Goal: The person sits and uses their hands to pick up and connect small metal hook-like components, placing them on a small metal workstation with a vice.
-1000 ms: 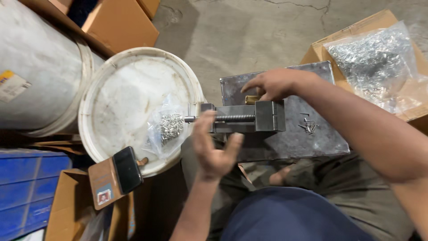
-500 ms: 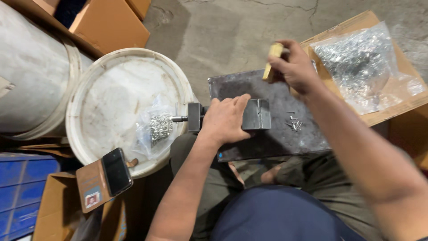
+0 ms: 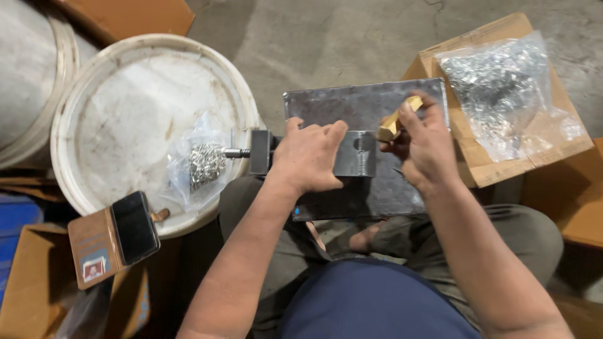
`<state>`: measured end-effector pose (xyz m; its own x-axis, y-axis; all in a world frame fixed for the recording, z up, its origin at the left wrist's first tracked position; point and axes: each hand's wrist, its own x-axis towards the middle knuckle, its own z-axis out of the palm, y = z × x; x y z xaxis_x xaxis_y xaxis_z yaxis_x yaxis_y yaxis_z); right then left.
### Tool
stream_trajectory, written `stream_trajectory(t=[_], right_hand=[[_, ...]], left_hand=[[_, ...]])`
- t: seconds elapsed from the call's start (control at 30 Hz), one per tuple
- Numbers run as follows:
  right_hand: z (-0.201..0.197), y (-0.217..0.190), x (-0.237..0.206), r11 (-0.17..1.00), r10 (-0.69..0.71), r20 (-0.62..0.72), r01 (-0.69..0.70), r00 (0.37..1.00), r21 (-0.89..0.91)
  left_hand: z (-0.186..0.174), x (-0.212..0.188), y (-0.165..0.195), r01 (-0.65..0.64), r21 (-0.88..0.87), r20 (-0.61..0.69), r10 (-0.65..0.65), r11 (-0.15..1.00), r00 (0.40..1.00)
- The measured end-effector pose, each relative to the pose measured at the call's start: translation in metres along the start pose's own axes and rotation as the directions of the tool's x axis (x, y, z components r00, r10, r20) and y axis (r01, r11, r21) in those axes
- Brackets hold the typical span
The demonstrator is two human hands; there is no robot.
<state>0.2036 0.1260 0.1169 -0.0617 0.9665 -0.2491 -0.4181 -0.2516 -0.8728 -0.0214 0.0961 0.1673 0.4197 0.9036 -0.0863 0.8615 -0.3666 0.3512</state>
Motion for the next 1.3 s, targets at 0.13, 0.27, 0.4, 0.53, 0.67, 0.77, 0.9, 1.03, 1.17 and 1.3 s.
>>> stream_trajectory(t=[0.13,0.27,0.4,0.53,0.67,0.77,0.9,1.03,1.17,1.3], right_hand=[[0.007,-0.009,-0.021,0.680,-0.457,0.351,0.576,0.817,-0.455],[0.013,-0.013,-0.023,0.486,-0.522,0.497,0.720,0.693,-0.495],[0.019,-0.011,-0.018,0.352,-0.510,0.612,0.796,0.605,-0.493],[0.024,-0.009,-0.018,0.281,-0.516,0.642,0.820,0.567,-0.499],[0.031,-0.011,-0.010,0.232,-0.412,0.629,0.744,0.659,-0.627],[0.031,-0.019,-0.010,0.261,-0.431,0.629,0.756,0.647,-0.600],[0.028,-0.021,-0.021,0.330,-0.523,0.600,0.793,0.605,-0.512],[0.029,-0.013,-0.015,0.258,-0.513,0.642,0.816,0.569,-0.517],[0.024,-0.012,-0.015,0.337,-0.412,0.624,0.747,0.664,-0.573],[0.021,-0.010,-0.026,0.352,-0.385,0.608,0.720,0.694,-0.599]], left_hand=[[0.008,0.001,-0.007,0.029,0.012,0.002,-0.029,1.000,1.000],[0.010,0.006,-0.012,0.041,-0.054,0.011,-0.041,0.998,0.999],[0.011,0.003,-0.015,0.004,-0.044,-0.031,-0.005,0.999,1.000],[0.012,0.001,-0.017,-0.021,-0.085,-0.073,0.015,0.996,0.997],[0.013,0.005,-0.016,0.005,-0.057,-0.035,-0.007,0.998,0.999],[0.011,0.006,-0.016,0.020,-0.032,-0.002,-0.020,0.999,1.000],[0.010,0.001,-0.017,0.011,-0.062,-0.007,-0.012,0.998,1.000],[0.012,0.004,-0.018,0.022,-0.070,-0.003,-0.023,0.997,1.000],[0.016,0.005,-0.019,-0.021,-0.030,-0.042,0.020,0.999,0.999],[0.017,0.001,-0.021,-0.010,-0.055,-0.035,0.008,0.998,0.999]])
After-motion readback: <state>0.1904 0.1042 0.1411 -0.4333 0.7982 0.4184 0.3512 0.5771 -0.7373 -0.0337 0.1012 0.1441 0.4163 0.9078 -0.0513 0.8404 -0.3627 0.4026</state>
